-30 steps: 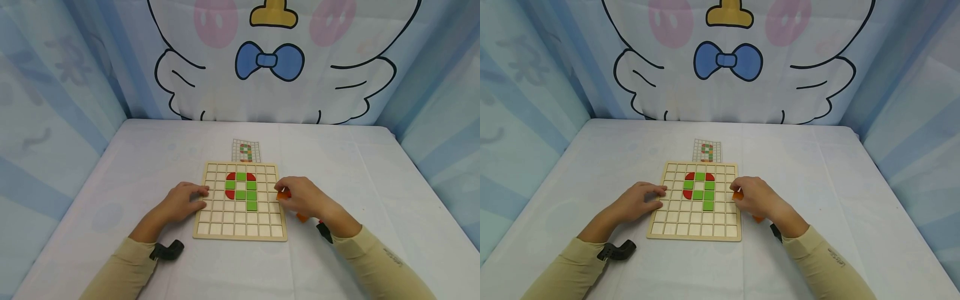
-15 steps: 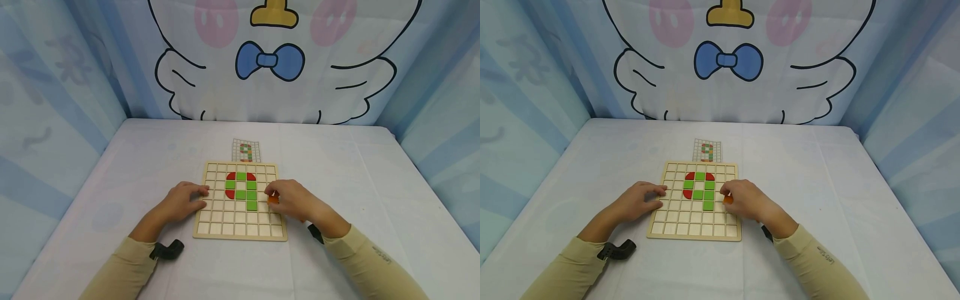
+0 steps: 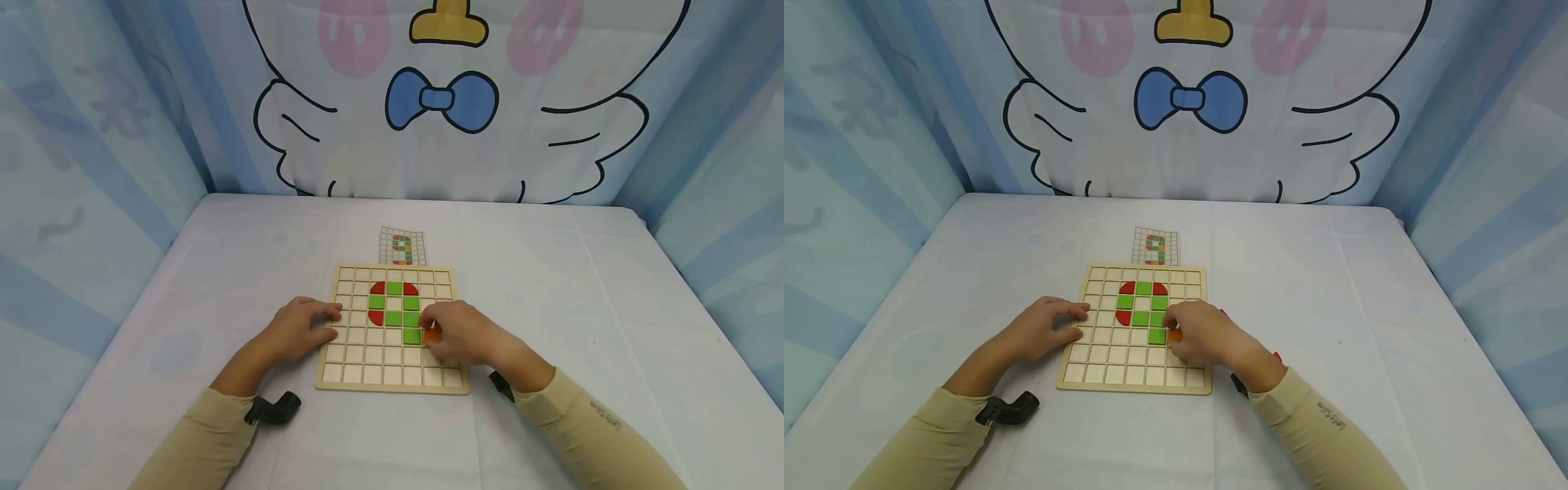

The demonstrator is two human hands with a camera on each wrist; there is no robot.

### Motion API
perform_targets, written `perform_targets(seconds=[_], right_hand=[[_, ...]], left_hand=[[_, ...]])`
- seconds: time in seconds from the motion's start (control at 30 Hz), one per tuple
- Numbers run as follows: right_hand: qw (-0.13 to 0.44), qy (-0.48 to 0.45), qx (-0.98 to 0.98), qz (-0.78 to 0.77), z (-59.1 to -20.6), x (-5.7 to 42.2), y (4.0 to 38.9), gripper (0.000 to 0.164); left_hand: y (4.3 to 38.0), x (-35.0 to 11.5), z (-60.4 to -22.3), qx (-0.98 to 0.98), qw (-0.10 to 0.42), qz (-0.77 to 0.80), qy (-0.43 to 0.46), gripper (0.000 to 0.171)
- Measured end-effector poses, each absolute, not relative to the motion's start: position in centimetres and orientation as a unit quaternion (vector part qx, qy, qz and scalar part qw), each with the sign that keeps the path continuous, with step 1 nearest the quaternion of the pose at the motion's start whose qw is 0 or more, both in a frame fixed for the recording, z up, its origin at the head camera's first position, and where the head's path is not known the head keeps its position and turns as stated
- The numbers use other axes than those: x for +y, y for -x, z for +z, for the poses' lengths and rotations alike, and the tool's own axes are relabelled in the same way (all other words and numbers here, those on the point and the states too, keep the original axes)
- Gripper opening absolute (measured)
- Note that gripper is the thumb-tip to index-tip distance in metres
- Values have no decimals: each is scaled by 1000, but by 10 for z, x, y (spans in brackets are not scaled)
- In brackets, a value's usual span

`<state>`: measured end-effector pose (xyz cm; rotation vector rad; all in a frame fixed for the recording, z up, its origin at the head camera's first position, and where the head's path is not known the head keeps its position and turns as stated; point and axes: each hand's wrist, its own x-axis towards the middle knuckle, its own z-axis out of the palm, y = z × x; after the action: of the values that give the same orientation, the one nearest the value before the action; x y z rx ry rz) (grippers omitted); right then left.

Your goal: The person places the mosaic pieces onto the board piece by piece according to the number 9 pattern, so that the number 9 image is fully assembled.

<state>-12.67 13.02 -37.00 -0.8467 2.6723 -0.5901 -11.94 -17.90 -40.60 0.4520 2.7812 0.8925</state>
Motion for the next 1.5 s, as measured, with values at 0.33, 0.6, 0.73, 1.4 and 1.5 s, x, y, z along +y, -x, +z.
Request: perform_targets(seconds=[0.33, 0.6, 0.73, 1.4, 1.5], right_hand=[[144, 306, 919, -203, -373, 126, 123, 22], [148, 299, 921, -201, -374, 124, 122, 21], [140, 300, 922, -198, -375, 124, 122, 18], [158, 293, 921, -203, -375, 136, 123, 22], [152, 292, 924, -192, -376, 136, 123, 21]], left_hand=[[120, -179, -406, 936, 95, 302, -154, 21], [119, -178, -405, 936, 96, 302, -151, 20], [119, -178, -405, 937, 96, 301, -150, 20], [119, -179, -405, 936, 95, 302, -152, 20], [119, -178, -405, 936, 95, 302, -154, 19]])
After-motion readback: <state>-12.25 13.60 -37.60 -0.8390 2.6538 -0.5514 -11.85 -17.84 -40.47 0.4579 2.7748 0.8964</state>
